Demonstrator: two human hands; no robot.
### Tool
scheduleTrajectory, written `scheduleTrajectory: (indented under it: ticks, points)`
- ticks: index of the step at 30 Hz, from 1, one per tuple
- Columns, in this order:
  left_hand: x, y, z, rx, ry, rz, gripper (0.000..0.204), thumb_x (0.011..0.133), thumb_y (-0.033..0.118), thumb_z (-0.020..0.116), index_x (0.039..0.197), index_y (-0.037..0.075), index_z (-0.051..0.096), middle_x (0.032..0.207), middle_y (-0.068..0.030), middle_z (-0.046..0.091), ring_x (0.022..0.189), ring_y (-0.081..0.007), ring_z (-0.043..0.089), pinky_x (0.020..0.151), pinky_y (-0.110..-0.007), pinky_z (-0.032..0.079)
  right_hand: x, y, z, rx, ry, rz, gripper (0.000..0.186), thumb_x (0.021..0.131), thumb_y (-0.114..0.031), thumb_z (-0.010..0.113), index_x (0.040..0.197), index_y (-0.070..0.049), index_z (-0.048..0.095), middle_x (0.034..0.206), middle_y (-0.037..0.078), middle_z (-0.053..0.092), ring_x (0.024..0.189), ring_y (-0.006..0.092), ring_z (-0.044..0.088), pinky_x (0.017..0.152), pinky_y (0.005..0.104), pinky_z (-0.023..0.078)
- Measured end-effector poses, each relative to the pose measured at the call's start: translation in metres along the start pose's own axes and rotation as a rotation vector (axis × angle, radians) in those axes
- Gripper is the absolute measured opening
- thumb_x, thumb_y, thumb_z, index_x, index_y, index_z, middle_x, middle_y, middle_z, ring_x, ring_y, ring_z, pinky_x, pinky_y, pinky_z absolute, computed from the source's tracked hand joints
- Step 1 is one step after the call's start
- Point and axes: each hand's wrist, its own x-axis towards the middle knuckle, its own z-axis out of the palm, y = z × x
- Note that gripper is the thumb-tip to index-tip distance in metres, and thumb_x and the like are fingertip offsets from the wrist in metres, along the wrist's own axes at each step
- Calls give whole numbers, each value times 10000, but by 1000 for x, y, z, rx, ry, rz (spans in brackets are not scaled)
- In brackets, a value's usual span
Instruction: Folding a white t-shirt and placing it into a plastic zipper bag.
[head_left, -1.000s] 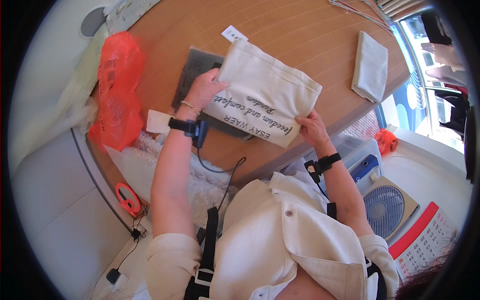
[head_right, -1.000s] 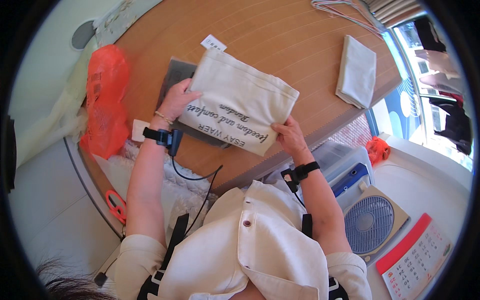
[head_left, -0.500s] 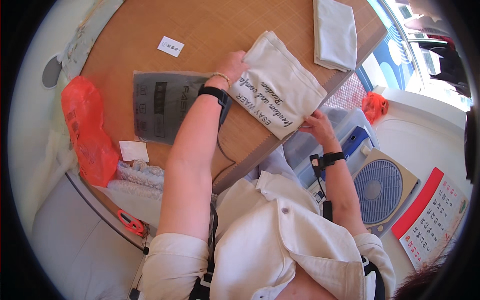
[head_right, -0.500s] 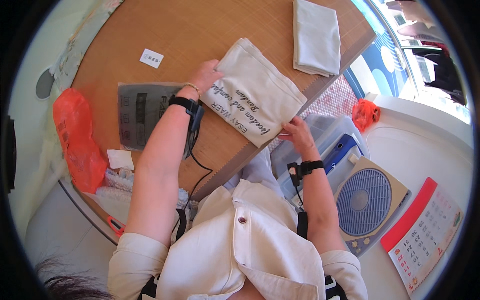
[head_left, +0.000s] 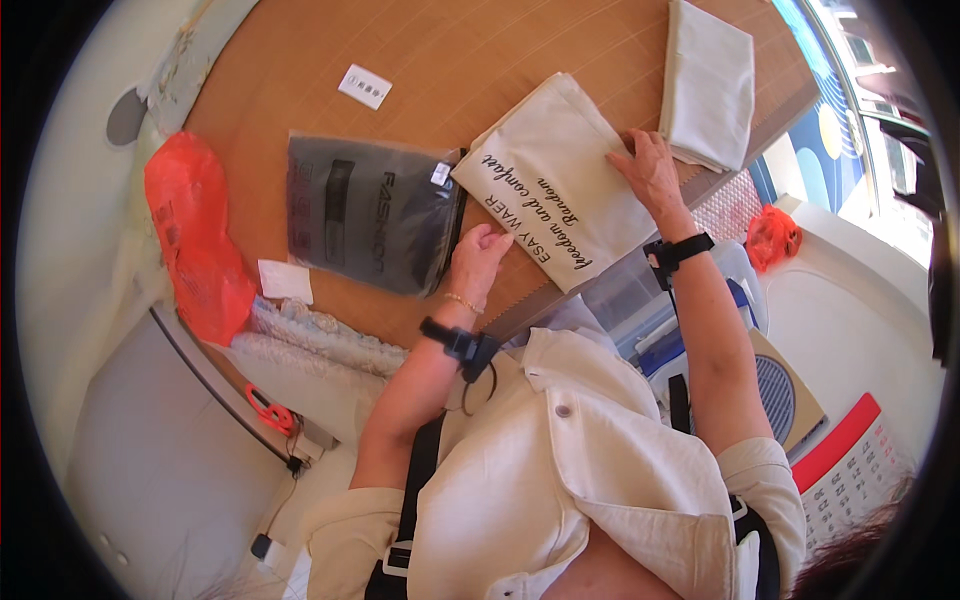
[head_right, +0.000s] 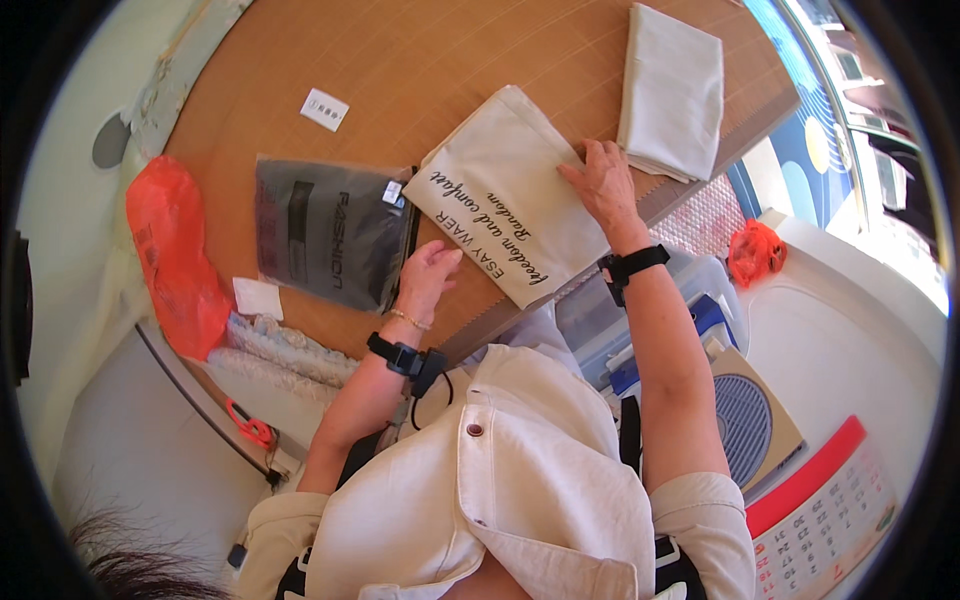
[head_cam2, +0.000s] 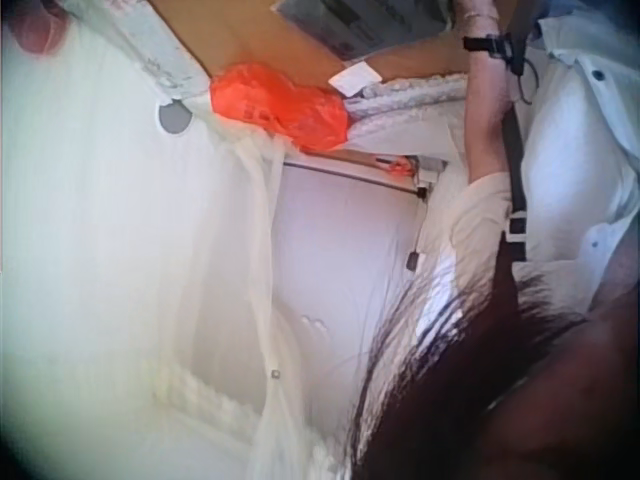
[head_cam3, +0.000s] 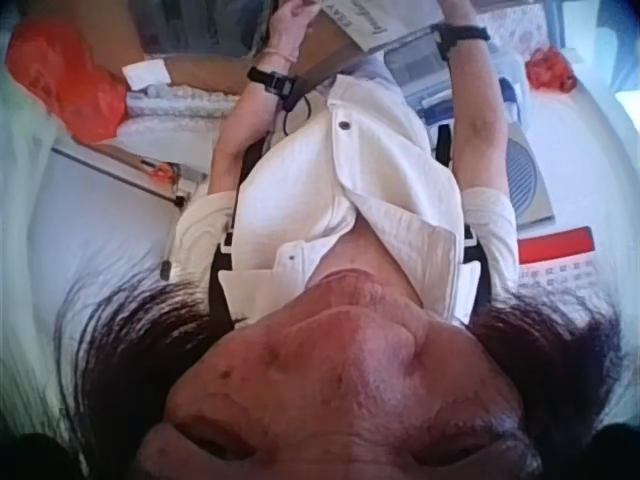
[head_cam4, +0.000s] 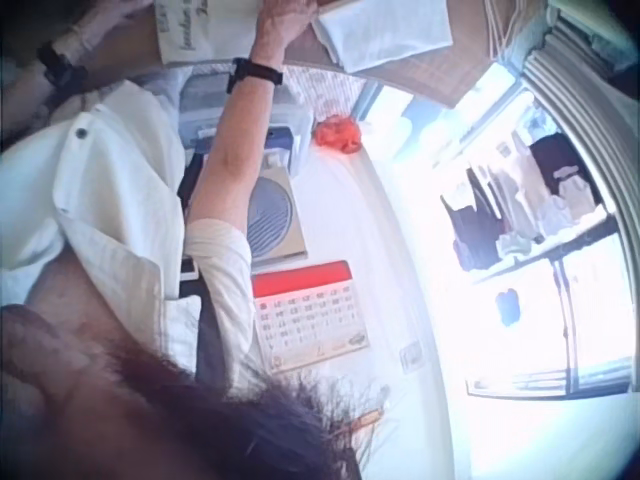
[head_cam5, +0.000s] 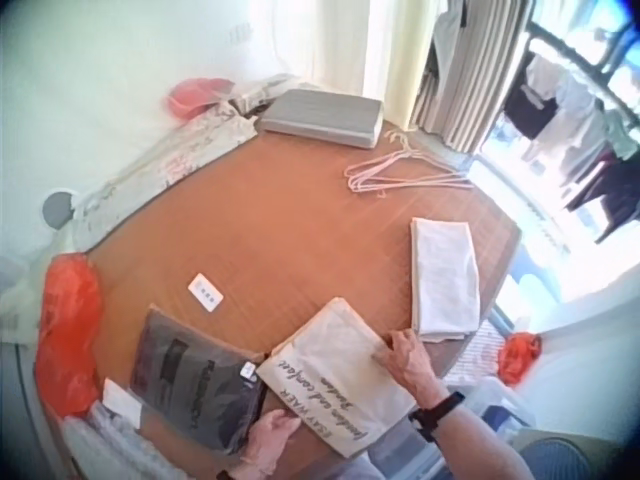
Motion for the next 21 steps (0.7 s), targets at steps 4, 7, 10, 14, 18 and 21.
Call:
scheduleTrajectory:
  ticks: [4,7,10,14,18,21]
  points:
    - [-3,26,7,-554,22,-254,338,836,213,655,1105,24,577,972,-48,628,857,-149,605,666,-275,495,5,-7,6,-76,-89,155,529,731,-335,689,1115,6,565,1057,201,612,1007,331,576,870,396,451]
    - [1,35,16,-561,44,-267,294,834,203,658,1072,44,591,953,-41,636,810,-142,609,654,-273,492,11,-6,6,-67,-157,242,552,689,-349,698,1097,5,584,1020,206,634,959,319,608,834,383,473]
    - [6,34,23,-583,48,-244,257,836,185,650,1047,51,590,937,-39,639,766,-140,618,641,-280,506,19,-4,-2,53,-331,315,555,667,-336,690,1088,13,599,993,209,647,922,307,627,805,369,480]
    - [1,43,29,-768,37,-199,213,814,119,650,988,13,585,893,-31,638,720,-116,620,569,-270,508,18,-3,-8,277,-450,259,532,671,-291,662,1108,5,601,915,190,663,847,311,638,767,361,482]
    - [-6,53,34,-751,59,-138,188,823,106,630,967,-1,575,877,-47,639,735,-117,627,588,-288,518,9,11,-4,288,-271,-37,465,705,-235,627,1111,-13,582,842,207,657,799,354,636,736,388,489]
    - [0,50,40,-509,119,79,205,815,121,626,962,-5,559,898,-109,642,713,-195,644,608,-334,515,-3,-7,-9,146,-195,-185,366,748,-163,583,1084,-23,547,819,237,635,792,402,619,713,439,484]
